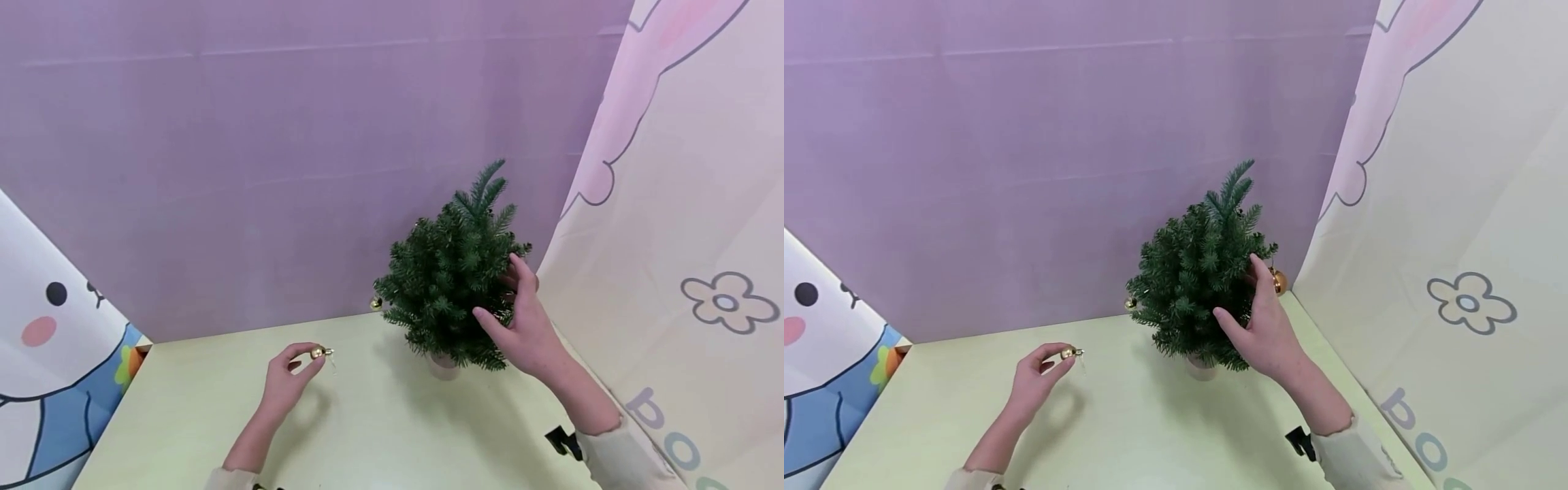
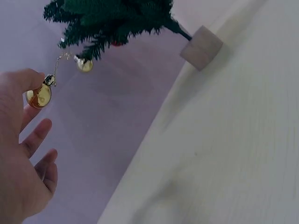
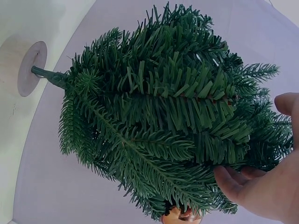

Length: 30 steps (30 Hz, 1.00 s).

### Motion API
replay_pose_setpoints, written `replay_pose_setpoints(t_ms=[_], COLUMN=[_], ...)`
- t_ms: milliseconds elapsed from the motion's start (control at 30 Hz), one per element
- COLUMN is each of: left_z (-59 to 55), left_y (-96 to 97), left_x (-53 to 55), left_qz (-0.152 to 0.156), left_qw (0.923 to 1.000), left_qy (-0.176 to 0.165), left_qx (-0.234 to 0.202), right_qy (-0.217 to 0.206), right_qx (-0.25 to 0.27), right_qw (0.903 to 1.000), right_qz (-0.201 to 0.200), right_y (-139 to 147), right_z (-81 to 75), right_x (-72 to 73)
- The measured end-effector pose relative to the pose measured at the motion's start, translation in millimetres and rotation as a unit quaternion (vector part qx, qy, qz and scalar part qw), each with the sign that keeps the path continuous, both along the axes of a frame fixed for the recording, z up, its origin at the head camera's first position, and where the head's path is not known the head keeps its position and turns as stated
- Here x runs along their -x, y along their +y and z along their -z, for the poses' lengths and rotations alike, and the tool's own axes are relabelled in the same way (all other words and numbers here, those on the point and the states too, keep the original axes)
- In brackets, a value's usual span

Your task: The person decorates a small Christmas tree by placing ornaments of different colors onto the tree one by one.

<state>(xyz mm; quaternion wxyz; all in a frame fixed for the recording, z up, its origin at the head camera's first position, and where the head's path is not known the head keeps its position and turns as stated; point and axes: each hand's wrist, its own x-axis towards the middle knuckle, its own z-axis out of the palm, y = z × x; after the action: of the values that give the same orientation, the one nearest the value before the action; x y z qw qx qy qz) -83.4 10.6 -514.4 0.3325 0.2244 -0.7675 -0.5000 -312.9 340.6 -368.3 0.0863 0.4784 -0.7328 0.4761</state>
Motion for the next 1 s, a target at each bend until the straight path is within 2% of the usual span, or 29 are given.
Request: replay_pose_setpoints(t_ms=[333,467,633,867,1000], left_z=[-23.6,-29.8,-36.5,-64.6,-70.7], left_y=[36.6,49.9,71.1,106.5,119.0], left_x=[12.4,18.2,22.0,24.1,27.5], left_qz=[0.008,0.012,0.002,0.012,0.007], left_qw=[0.9987,0.997,0.9971,0.9963,0.996], left_qy=[0.048,0.07,0.07,0.08,0.087], left_qx=[0.014,0.03,0.029,0.028,0.016], right_qy=[0.011,0.009,0.005,0.011,-0.01], right_qx=[-0.007,-0.015,-0.034,-0.031,-0.02], right_qw=[0.9999,0.9998,0.9994,0.9994,0.9997], right_qz=[-0.008,-0.007,-0.001,0.015,0.007], right_y=[2.1,3.1,5.2,4.4,1.5], right_z=[0.6,-0.4,1.9,5.0,6.7], right_x=[3.6,4.2,2.0,0.5,-2.6])
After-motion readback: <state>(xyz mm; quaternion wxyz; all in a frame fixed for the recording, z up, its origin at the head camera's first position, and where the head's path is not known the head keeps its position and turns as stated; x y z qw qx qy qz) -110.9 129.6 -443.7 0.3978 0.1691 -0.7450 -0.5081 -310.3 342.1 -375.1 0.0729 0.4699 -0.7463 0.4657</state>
